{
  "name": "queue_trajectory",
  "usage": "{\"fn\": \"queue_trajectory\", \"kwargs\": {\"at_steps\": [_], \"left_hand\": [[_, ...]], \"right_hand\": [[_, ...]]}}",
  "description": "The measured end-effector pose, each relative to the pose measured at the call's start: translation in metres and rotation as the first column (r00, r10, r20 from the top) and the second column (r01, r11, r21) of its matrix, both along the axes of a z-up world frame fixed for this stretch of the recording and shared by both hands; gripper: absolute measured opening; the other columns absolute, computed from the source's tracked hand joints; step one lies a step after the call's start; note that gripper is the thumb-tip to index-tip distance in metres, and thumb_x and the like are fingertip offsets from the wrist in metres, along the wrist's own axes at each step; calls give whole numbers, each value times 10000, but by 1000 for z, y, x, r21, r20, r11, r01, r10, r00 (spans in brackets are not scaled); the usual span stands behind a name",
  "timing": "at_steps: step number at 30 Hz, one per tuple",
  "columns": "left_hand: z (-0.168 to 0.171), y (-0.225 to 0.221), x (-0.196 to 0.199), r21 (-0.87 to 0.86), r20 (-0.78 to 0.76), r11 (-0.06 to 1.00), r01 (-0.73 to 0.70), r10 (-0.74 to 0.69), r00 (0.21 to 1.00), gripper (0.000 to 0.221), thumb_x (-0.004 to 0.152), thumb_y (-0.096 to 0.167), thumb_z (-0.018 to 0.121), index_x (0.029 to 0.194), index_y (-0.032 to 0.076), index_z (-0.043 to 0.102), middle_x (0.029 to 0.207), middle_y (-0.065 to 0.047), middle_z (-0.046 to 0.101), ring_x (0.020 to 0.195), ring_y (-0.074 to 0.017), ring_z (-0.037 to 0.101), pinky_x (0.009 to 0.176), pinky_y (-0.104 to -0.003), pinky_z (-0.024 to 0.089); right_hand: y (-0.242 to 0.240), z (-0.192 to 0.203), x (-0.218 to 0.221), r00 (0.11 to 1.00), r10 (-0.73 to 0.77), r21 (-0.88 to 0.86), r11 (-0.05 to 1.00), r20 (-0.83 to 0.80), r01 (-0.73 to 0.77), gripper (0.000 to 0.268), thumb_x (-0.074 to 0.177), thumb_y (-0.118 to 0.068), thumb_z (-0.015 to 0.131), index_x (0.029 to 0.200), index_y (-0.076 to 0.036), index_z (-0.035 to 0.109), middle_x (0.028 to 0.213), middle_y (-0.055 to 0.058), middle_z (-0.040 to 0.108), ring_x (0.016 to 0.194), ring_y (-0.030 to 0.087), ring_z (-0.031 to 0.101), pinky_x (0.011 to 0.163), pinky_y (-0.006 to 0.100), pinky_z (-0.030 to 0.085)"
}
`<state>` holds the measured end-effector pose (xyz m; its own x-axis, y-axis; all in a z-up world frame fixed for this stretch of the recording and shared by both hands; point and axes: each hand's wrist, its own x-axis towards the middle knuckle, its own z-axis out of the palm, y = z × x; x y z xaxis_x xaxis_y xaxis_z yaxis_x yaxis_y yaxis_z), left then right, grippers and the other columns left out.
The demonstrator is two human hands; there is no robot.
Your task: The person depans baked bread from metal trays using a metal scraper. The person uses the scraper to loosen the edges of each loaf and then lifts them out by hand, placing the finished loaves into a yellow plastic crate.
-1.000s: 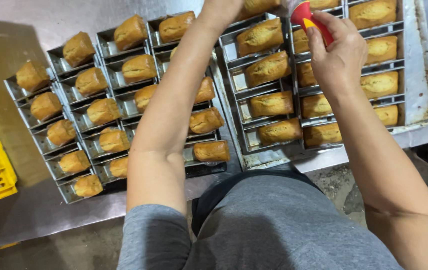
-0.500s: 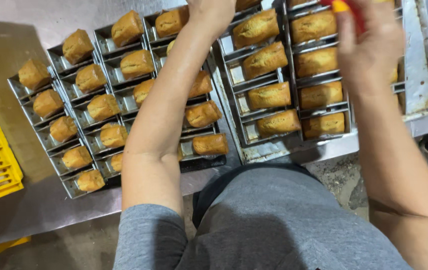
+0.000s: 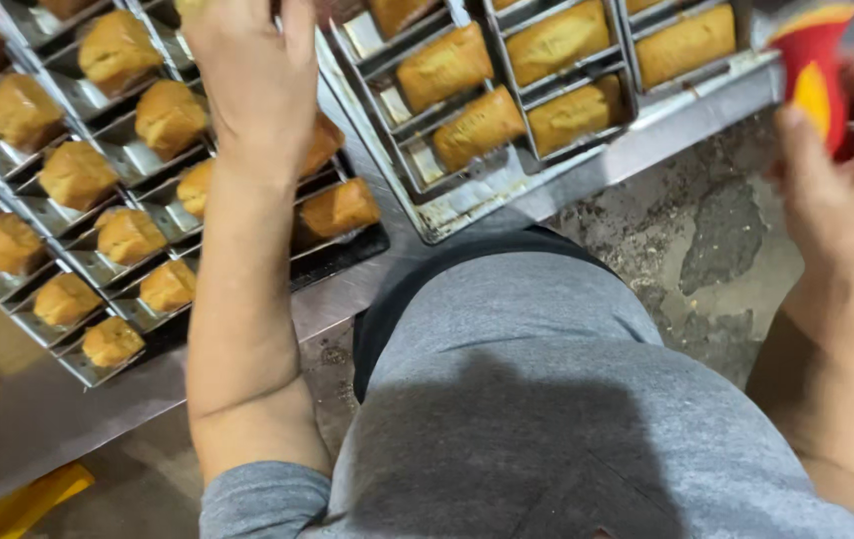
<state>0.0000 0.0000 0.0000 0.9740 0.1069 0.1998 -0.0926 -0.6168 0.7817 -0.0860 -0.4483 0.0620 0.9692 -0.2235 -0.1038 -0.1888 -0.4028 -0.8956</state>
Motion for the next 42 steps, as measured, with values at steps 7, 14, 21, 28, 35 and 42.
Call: {"fn": "queue_trajectory", "kwargs": {"at_steps": [7,14,21,28,35,42], "left_hand": [[-24,-85,-32,190,248,968,164,-209,946,443,1046,261,788,1402,132,559,1353,-141,570,1285,-359,505,1131,-532,395],[-45,-179,-49,235,155,917,324,-364,918,581,926,284,811,1408,81,559,1378,-186,528,1344,-378,460,1169,-571,351],[-71,-223,-47,494,-14,802,336,-380,925,471,877,126,713,1309,-15,588,1280,-202,600,1347,-364,460,1187,-536,323],[-78,-238,-42,664,-60,700,263,-301,952,460,834,101,645,1274,-22,594,1215,-179,640,1282,-333,496,1127,-476,345],[-72,-232,-41,610,-46,751,253,-285,957,436,894,139,691,1289,-12,584,1245,-175,624,1306,-323,494,1149,-488,339],[-75,-231,-41,371,64,887,274,-319,946,534,875,345,772,1266,30,589,1161,-145,640,1223,-321,527,1076,-500,368]], "right_hand": [[26,38,-51,941,337,-703,662,-28,-258,323,1054,-4,773,1353,-27,656,1150,143,685,1035,238,699,928,333,566],[67,57,-44,927,354,-923,301,-124,-239,317,1007,-147,792,1318,-142,737,1096,110,711,840,296,709,711,395,546],[100,52,-39,912,371,-963,129,-177,-239,291,1009,-138,744,1300,-135,732,981,91,680,596,223,646,471,349,481],[48,30,-34,896,408,-923,247,-178,-295,312,1000,-121,780,1306,-122,721,979,106,680,711,227,669,610,360,534],[-21,-4,-23,980,110,-74,990,-163,-124,387,972,-17,763,1349,-43,682,1089,43,708,781,10,590,675,162,462],[-21,8,-37,986,18,-10,1000,-163,-20,369,941,-12,738,1303,-34,669,1072,18,703,762,-4,590,652,138,469]]}}
